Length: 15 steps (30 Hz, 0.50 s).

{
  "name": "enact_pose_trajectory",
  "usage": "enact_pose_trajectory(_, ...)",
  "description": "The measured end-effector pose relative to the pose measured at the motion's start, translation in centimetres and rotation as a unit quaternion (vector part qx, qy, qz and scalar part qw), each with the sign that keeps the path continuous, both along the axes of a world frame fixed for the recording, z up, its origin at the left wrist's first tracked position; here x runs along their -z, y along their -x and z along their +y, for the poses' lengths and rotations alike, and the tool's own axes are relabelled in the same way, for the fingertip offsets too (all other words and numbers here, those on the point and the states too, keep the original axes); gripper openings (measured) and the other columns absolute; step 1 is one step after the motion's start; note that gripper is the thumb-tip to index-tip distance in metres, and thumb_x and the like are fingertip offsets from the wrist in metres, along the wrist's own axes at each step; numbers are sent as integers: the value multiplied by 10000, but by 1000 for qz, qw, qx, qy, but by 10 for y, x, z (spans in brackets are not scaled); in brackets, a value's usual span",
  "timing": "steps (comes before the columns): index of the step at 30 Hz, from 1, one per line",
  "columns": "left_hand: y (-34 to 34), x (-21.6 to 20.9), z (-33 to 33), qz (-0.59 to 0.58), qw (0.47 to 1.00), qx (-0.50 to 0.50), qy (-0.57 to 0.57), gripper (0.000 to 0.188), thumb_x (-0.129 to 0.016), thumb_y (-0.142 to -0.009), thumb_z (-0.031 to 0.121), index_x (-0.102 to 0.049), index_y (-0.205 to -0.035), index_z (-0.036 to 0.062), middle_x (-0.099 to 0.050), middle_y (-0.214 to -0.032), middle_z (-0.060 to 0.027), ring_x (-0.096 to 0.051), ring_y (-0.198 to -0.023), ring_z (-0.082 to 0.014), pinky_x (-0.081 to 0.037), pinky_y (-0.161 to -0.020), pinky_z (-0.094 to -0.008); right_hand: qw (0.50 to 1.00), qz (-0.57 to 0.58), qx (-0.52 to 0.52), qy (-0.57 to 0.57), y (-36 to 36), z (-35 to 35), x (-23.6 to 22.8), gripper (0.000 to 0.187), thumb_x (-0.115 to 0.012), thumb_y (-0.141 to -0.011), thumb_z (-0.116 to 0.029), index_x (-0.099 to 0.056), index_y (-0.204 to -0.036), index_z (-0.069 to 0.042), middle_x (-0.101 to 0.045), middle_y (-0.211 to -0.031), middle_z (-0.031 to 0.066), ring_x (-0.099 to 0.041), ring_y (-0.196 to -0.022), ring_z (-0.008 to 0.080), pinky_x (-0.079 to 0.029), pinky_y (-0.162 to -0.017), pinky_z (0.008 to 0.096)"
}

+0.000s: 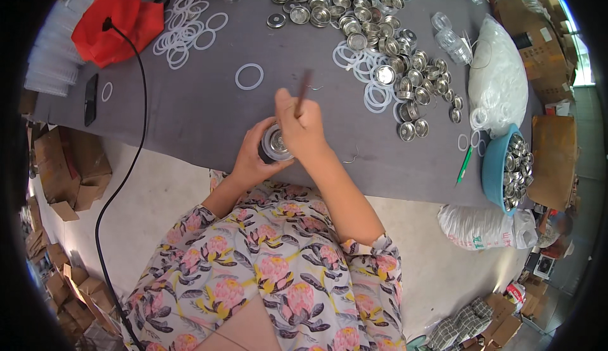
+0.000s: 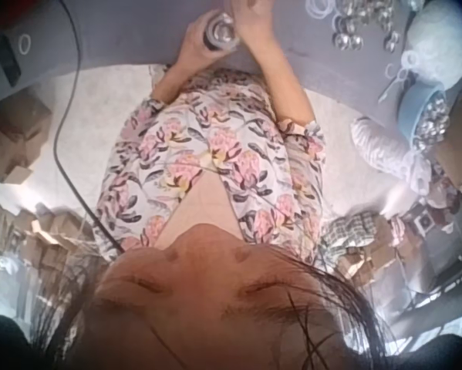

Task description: The person assembles small clear plastic containers by placing metal mesh inserts into the bases and securing them with lids. They use a thin wooden stick to press the mesh inserts firmly into place. The person handles the components one by one, stacking the finished units on the table.

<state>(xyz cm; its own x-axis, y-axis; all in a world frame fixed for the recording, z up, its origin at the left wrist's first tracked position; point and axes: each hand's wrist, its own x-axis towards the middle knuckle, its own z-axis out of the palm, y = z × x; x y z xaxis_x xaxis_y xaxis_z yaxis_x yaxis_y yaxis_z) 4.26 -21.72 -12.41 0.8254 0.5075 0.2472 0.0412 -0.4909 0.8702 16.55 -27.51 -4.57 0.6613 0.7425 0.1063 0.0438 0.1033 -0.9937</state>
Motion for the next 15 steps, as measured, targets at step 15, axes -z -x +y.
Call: enact_pose_trajectory(15,0,-10,1,11,1000,3,18,787,-802,-609,262,-422,-1262,43,-518,-1214,-154,-490,-1117,-326,-355,-961,-414,991,88,62,-80,2,2,-24,494,-443,-960,-289,-413,-523,-60,-424,-473,22,-354,-439,89,-243,-424,247)
